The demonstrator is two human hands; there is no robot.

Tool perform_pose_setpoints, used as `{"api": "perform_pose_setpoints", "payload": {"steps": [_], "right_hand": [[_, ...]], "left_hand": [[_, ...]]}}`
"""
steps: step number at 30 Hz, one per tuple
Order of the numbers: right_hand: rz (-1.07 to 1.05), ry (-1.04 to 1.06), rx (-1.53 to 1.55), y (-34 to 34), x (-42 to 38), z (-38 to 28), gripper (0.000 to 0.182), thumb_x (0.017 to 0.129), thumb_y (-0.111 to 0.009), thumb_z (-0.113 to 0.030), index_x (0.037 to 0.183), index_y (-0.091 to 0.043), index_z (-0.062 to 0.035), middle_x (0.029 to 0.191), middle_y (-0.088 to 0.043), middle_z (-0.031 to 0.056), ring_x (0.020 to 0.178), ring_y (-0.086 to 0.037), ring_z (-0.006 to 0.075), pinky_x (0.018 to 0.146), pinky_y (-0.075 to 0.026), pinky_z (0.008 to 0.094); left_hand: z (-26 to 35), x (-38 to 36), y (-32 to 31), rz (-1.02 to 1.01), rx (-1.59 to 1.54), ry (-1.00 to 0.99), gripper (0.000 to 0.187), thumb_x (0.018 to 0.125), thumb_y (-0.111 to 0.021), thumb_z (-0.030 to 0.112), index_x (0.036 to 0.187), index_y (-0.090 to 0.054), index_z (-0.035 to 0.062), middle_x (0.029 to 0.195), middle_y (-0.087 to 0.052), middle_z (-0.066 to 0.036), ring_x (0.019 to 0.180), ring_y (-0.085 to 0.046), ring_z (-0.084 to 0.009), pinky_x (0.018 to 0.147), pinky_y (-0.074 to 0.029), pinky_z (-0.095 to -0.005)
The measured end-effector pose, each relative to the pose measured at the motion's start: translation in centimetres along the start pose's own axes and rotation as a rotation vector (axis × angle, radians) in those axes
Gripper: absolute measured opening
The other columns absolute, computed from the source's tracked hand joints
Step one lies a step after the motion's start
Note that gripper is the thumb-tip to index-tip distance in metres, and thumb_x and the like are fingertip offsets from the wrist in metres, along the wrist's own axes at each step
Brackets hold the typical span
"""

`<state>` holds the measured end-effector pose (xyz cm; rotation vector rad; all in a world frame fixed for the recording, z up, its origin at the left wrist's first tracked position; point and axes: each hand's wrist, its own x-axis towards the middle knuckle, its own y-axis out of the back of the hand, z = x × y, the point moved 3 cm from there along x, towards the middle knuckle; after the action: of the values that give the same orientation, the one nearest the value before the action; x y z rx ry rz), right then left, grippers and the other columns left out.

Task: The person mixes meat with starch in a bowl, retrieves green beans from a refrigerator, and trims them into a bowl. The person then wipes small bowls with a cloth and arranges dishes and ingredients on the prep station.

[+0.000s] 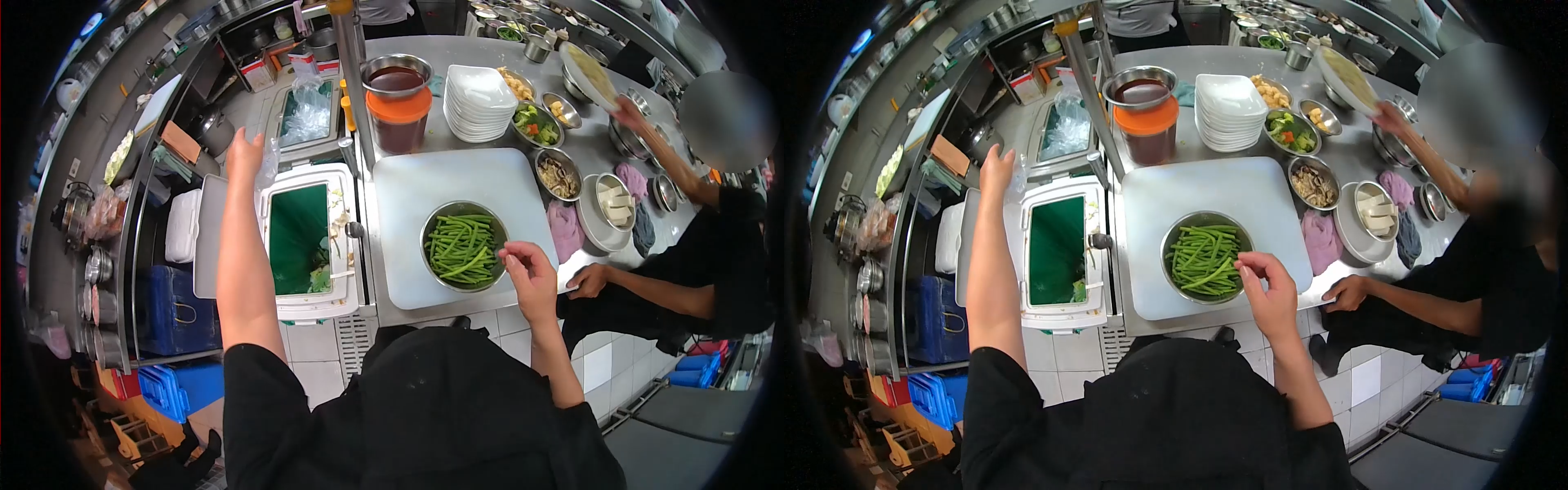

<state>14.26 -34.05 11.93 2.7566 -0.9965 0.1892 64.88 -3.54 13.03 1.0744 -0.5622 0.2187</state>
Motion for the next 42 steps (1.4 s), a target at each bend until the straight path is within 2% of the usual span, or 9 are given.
{"api": "perform_pose_setpoints", "payload": {"steps": [3,6,10,16,18,23,25,34,42], "right_hand": [[0.068,-0.039,0.005,1.3,-1.0,1.1,0.019,0.094,-0.059,-0.006,0.111,-0.062,0.0009,0.097,-0.068,0.0054,0.086,-0.06,0.0092,0.079,-0.047,0.0236],[0.134,-0.12,-0.016,3.6,-2.1,2.9,0.019,0.094,-0.058,-0.007,0.112,-0.062,0.0005,0.098,-0.068,0.0059,0.086,-0.061,0.01,0.077,-0.048,0.0233],[0.211,-0.231,-0.067,5.9,-2.2,5.4,0.026,0.096,-0.056,-0.015,0.117,-0.059,-0.0002,0.1,-0.067,0.0069,0.083,-0.061,0.0115,0.07,-0.048,0.0235],[0.078,-0.476,0.069,2.8,-1.2,7.0,0.047,0.094,-0.058,-0.017,0.137,-0.045,0.0,0.092,-0.062,0.0095,0.074,-0.061,0.0139,0.061,-0.051,0.0273],[0.036,-0.507,0.108,2.1,-1.1,7.5,0.048,0.094,-0.057,-0.015,0.137,-0.044,0.0005,0.09,-0.061,0.0089,0.072,-0.06,0.014,0.06,-0.051,0.0277],[0.018,-0.421,0.222,1.2,-1.3,8.2,0.046,0.093,-0.054,-0.009,0.137,-0.045,0.0025,0.086,-0.059,0.0085,0.068,-0.059,0.0153,0.061,-0.051,0.0272],[0.124,-0.087,0.191,1.5,-1.4,6.6,0.044,0.093,-0.054,-0.008,0.135,-0.047,0.0018,0.08,-0.056,0.0056,0.064,-0.057,0.0127,0.058,-0.05,0.0269],[0.026,-0.457,0.131,2.0,-2.2,8.5,0.042,0.092,-0.054,-0.009,0.131,-0.047,0.0029,0.08,-0.053,0.0039,0.061,-0.055,0.0108,0.054,-0.048,0.0268],[-0.004,-0.468,0.115,2.2,-3.0,8.4,0.042,0.091,-0.058,-0.009,0.131,-0.049,0.0005,0.082,-0.054,0.0048,0.065,-0.055,0.0112,0.054,-0.049,0.0273]], "left_hand": [[2.6,-3.6,2.2,-0.187,-0.34,0.081,0.044,0.091,-0.064,0.032,0.118,-0.063,-0.0023,0.094,-0.07,-0.015,0.086,-0.067,-0.0193,0.077,-0.05,-0.0321],[2.3,-8.2,1.5,-0.181,-0.687,0.109,0.034,0.094,-0.064,0.029,0.109,-0.067,-0.0008,0.086,-0.068,-0.005,0.077,-0.062,-0.0127,0.071,-0.048,-0.0267],[8.0,-14.3,7.2,-0.291,-0.849,0.157,0.025,0.097,-0.06,0.025,0.101,-0.068,0.0018,0.076,-0.062,0.001,0.068,-0.055,-0.0076,0.065,-0.045,-0.023],[17.2,-26.2,7.0,-0.978,-0.691,0.014,0.032,0.1,-0.054,0.029,0.111,-0.064,0.0004,0.086,-0.065,-0.007,0.075,-0.059,-0.0137,0.072,-0.049,-0.0284],[17.6,-29.2,2.9,-0.957,-0.676,-0.148,0.033,0.102,-0.05,0.029,0.109,-0.06,-0.0014,0.084,-0.063,-0.012,0.073,-0.058,-0.0171,0.071,-0.048,-0.0319],[19.8,-30.4,4.0,-0.865,-0.833,-0.132,0.029,0.103,-0.048,0.027,0.095,-0.055,-0.0006,0.075,-0.057,-0.014,0.068,-0.055,-0.0237,0.066,-0.045,-0.0357],[20.3,-30.0,5.7,-0.81,-0.841,-0.164,0.029,0.103,-0.048,0.026,0.09,-0.052,0.0002,0.072,-0.055,-0.017,0.064,-0.054,-0.029,0.063,-0.044,-0.037],[19.4,-32.4,2.2,-0.931,-0.915,0.015,0.034,0.103,-0.049,0.028,0.084,-0.051,-0.0005,0.066,-0.049,-0.007,0.064,-0.047,-0.0146,0.061,-0.043,-0.0331],[18.9,-33.0,2.0,-0.934,-0.925,0.023,0.035,0.103,-0.048,0.028,0.083,-0.051,-0.0003,0.067,-0.048,-0.005,0.066,-0.046,-0.0137,0.062,-0.042,-0.0315]]}}
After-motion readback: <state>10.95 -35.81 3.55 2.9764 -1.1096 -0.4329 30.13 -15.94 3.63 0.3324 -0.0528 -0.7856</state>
